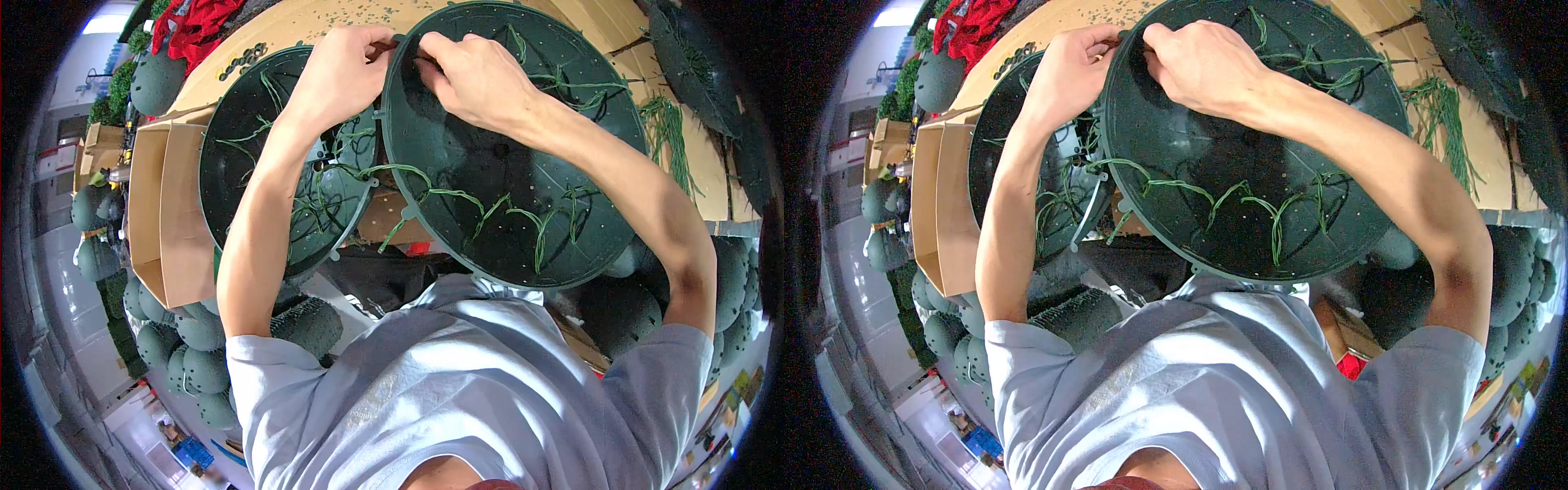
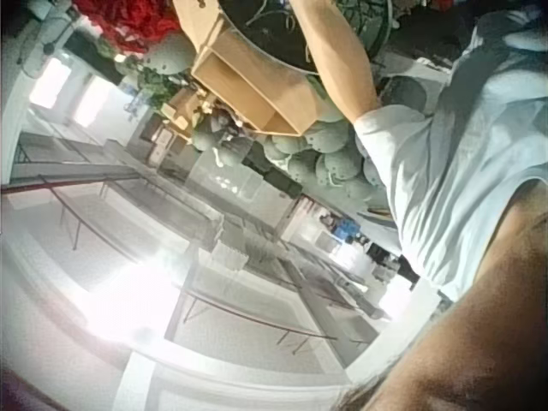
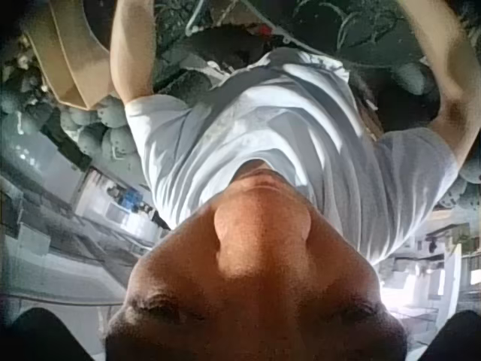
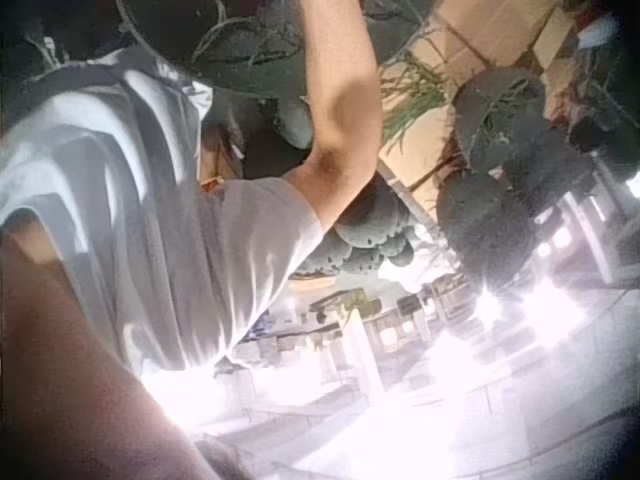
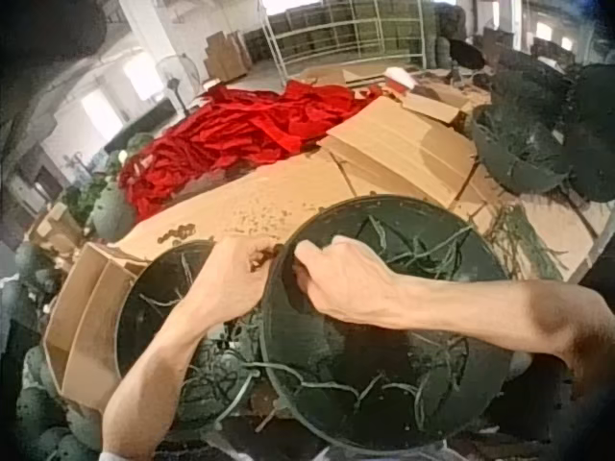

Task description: Thread wire through holes in green plastic domes to assemble or secure them.

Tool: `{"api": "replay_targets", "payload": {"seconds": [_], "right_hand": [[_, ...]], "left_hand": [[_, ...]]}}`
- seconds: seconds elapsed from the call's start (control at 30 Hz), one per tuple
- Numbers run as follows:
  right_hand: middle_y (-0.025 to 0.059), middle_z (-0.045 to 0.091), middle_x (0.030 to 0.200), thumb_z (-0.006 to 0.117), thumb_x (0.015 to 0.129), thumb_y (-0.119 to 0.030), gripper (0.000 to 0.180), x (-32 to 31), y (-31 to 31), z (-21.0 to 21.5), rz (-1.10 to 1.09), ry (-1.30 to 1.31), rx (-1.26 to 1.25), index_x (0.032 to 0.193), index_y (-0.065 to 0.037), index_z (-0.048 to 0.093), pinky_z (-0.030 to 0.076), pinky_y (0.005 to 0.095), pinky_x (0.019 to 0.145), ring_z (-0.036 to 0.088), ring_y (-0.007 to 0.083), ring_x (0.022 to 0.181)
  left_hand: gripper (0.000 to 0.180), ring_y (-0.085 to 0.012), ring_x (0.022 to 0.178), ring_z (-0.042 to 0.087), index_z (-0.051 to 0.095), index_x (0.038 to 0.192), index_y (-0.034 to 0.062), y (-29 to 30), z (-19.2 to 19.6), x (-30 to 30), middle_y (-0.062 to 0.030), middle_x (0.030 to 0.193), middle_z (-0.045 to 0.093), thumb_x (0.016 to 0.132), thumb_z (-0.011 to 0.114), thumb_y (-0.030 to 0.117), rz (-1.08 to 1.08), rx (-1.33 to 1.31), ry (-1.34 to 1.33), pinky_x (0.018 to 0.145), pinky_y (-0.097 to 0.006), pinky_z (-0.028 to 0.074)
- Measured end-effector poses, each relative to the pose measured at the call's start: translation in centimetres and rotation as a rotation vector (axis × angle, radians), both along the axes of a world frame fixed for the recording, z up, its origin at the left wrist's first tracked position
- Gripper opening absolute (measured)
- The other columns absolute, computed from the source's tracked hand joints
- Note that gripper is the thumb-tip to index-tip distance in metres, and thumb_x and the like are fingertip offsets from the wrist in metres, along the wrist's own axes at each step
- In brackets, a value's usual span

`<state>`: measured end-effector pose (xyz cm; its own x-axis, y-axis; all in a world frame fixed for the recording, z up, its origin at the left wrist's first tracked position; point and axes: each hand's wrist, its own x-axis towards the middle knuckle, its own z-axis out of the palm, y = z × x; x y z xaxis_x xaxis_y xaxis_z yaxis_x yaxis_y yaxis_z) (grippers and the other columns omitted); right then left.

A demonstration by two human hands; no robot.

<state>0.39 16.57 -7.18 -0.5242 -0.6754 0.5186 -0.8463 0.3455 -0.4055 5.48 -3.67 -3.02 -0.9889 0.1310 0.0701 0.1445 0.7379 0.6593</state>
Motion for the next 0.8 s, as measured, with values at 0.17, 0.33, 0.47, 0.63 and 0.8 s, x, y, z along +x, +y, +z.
{"api": "replay_targets", "payload": {"seconds": [0.17, 0.33, 0.47, 0.63, 0.8], "right_hand": [[0.0281, 0.065, 0.067, 0.061, 0.083, -0.007, 0.013, 0.9, -0.7, 0.5, 0.0, -0.041, 0.023, 0.086, 0.007, 0.06, 0.056, 0.0538, 0.064, 0.069, 0.0451, 0.068], [0.0288, 0.065, 0.069, 0.061, 0.085, -0.007, 0.015, 0.7, -0.6, 0.7, 0.019, -0.042, 0.032, 0.088, 0.007, 0.061, 0.056, 0.0534, 0.065, 0.069, 0.0456, 0.069], [0.029, 0.067, 0.073, 0.062, 0.089, -0.011, 0.018, -0.3, -0.1, 1.0, 0.094, -0.063, 0.077, 0.09, 0.007, 0.061, 0.056, 0.0539, 0.068, 0.07, 0.0459, 0.072], [0.026, 0.069, 0.076, 0.062, 0.092, -0.016, 0.02, -0.2, 1.3, 2.0, 0.068, -0.054, 0.125, 0.091, 0.003, 0.064, 0.056, 0.0541, 0.071, 0.07, 0.0449, 0.075], [0.0246, 0.069, 0.075, 0.061, 0.092, -0.017, 0.019, -0.2, 0.8, 1.4, 0.07, -0.06, 0.071, 0.09, 0.001, 0.067, 0.057, 0.0526, 0.072, 0.07, 0.0441, 0.074]], "left_hand": [[0.023, -0.0313, 0.077, 0.074, 0.072, 0.11, -0.0012, 0.0, -0.2, 0.1, -0.021, 0.087, 0.074, 0.092, 0.06, 0.008, 0.009, 0.041, 0.081, 0.074, -0.037, 0.056], [0.024, -0.0335, 0.08, 0.074, 0.071, 0.111, -0.0014, 0.2, 0.0, 0.3, -0.0222, 0.088, 0.074, 0.092, 0.06, 0.008, 0.003, 0.007, 0.115, 0.075, -0.038, 0.056], [0.024, -0.034, 0.081, 0.073, 0.072, 0.111, -0.0008, 0.2, 0.1, 0.3, -0.0219, 0.089, 0.074, 0.092, 0.06, 0.009, -0.028, -0.008, 0.151, 0.077, -0.038, 0.055], [0.025, -0.0344, 0.082, 0.073, 0.072, 0.113, 0.0008, 0.5, 0.7, 0.4, -0.0219, 0.092, 0.074, 0.093, 0.061, 0.011, 0.022, -0.038, 0.062, 0.079, -0.038, 0.055], [0.028, -0.0078, 0.087, 0.065, 0.069, 0.12, -0.0053, 0.3, 0.9, 0.5, -0.0098, 0.096, 0.075, 0.097, 0.064, 0.01, 0.013, -0.086, 0.009, 0.079, -0.028, 0.054]]}}
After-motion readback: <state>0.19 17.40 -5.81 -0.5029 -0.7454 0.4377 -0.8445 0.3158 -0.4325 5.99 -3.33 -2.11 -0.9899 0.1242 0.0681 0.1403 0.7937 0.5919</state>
